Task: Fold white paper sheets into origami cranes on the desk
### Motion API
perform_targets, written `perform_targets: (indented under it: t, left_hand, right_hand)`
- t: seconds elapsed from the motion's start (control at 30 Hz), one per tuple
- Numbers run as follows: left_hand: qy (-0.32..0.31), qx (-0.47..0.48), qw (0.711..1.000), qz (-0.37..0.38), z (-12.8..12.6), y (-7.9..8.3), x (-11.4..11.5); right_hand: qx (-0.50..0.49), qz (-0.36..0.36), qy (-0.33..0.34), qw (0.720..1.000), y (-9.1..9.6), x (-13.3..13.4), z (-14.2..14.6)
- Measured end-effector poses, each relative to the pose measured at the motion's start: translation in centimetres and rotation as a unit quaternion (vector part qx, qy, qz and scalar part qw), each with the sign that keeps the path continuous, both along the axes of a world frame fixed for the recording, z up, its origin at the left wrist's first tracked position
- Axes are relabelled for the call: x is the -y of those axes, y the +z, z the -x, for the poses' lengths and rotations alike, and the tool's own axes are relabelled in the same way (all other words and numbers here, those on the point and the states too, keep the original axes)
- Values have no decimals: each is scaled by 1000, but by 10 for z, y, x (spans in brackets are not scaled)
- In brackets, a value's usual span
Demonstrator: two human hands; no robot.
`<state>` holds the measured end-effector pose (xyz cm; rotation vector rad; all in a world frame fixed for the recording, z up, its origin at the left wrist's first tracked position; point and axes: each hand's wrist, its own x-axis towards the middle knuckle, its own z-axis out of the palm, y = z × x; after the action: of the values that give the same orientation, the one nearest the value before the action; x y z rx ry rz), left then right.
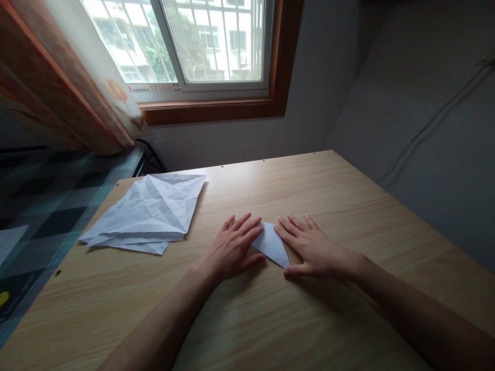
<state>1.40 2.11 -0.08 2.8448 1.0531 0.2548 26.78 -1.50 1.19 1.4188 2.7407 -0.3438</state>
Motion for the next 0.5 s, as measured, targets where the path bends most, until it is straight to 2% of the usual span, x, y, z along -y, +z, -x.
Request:
perform_targets:
  t: [0.1,0.2,0.37,0.5]
  left_hand:
    - [-8,12,1000,12,0,3,0]
    - [1,32,999,-7,-1,3,1]
    - [25,57,997,-43,-3,2,3]
    - [29,64,996,-60,-4,2,3]
  right_hand:
    - [-9,-2,-4,1000,2,-9,-8]
    - [-30,-40,-30,998,-1,-16,-10]
    - [-101,-101,-39,989,-12,-16,-1]
    - [-163,-121,-33,979,-18,-15,5]
